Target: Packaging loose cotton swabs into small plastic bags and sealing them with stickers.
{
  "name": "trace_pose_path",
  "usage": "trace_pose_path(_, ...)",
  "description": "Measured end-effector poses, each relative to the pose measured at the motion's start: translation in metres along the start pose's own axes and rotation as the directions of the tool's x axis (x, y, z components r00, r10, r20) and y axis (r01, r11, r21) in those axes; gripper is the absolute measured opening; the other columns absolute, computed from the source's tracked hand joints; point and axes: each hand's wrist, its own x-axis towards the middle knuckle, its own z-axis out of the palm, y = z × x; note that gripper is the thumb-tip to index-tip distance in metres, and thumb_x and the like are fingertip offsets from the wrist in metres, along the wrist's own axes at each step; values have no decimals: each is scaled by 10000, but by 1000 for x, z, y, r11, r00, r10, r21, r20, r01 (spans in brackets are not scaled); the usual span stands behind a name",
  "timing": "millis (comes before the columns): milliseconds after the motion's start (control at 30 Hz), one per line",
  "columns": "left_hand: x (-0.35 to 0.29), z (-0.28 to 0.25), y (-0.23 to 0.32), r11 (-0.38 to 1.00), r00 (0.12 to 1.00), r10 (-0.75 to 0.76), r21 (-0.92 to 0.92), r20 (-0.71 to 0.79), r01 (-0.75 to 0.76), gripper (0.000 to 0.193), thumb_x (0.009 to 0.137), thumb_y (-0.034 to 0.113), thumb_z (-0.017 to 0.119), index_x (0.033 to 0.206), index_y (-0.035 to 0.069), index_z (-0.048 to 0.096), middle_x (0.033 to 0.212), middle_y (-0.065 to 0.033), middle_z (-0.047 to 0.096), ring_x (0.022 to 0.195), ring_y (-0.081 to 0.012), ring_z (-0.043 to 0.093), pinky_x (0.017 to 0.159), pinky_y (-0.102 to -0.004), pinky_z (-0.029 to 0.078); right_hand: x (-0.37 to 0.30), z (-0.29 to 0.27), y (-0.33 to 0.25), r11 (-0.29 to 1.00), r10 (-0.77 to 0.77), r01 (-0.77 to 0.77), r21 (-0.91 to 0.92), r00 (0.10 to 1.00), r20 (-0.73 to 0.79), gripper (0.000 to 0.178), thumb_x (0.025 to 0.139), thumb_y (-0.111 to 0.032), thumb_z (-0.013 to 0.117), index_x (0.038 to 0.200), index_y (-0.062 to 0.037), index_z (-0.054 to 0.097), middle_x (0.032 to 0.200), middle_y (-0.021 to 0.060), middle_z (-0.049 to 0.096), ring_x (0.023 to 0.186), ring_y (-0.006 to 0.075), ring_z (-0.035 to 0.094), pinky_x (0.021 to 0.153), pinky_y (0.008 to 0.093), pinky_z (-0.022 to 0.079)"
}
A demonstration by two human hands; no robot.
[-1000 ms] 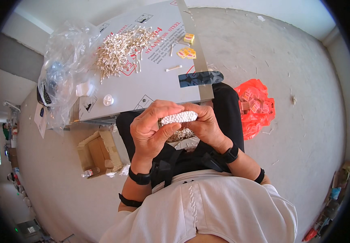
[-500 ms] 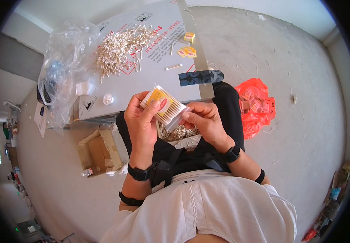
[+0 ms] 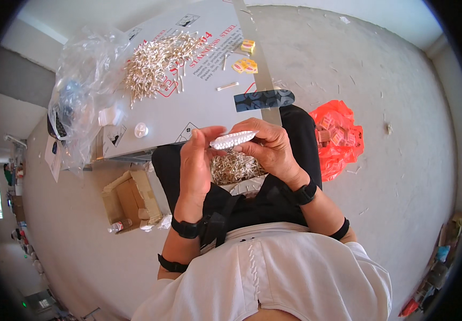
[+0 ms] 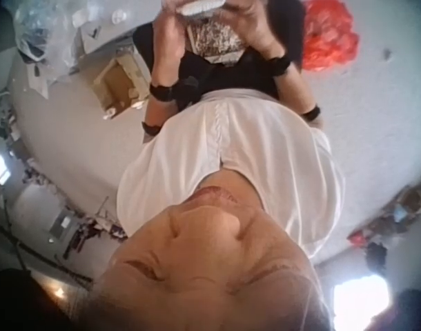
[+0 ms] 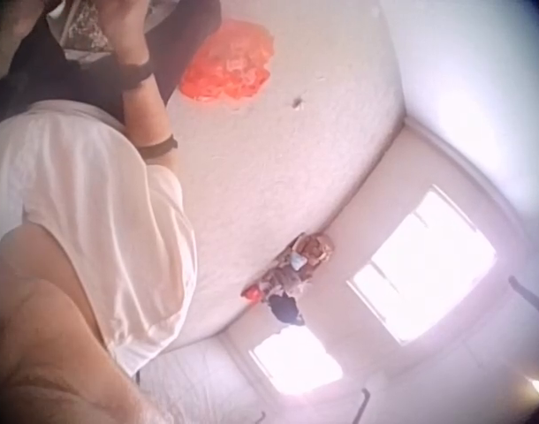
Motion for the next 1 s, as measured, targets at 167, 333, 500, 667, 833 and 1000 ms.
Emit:
trace_pose_path(167,-3,5,17,934,940,337,106,63,-342,355,982,281,541,1077,-51,625,1061,-131,655,979,-184,606,894,-329,458,-5,-1,2,997,74,-74,20,997,-21,200,840,38,693,1039,19,681,1014,42,656,903,68,590,782,221,485)
trace_pose_path(333,-4,10,23,855,888,434,240,155,-460,181,883,70,664,1022,-43,639,1034,-109,652,954,-130,587,844,-278,469,-6,2,-4,978,199,-199,63,980,4,146,879,-18,684,1022,8,680,877,-10,631,788,28,547,676,203,472)
trace_pose_path(500,-5,12,20,868,909,415,282,39,-408,108,855,16,685,941,-36,649,952,-65,658,831,-83,590,742,-204,474,-7,5,-7,954,299,-299,25,954,5,122,888,-23,676,1008,-4,686,805,-40,613,709,-1,519,592,183,442)
trace_pose_path(667,0,25,19,942,967,252,223,26,-251,53,864,-7,668,910,-27,655,910,-66,667,801,-87,596,757,-219,485,-8,10,0,974,169,-173,-146,985,-35,181,828,-44,740,995,-3,685,811,5,643,712,52,537,622,242,467)
trace_pose_path(833,5,19,1,973,971,230,41,-66,-228,39,866,4,675,866,-26,650,894,-63,665,803,-91,594,770,-233,490,-9,8,3,883,72,-109,-457,993,-97,239,800,-94,771,1003,-5,682,885,61,675,797,107,585,700,297,485)
trace_pose_path(1000,8,19,-7,959,951,273,-33,-146,-281,53,859,8,682,851,-28,643,850,-46,658,757,-81,584,748,-233,484,-14,5,23,947,109,-137,-290,988,-108,264,836,-110,743,1057,9,661,883,57,685,796,102,621,669,283,509)
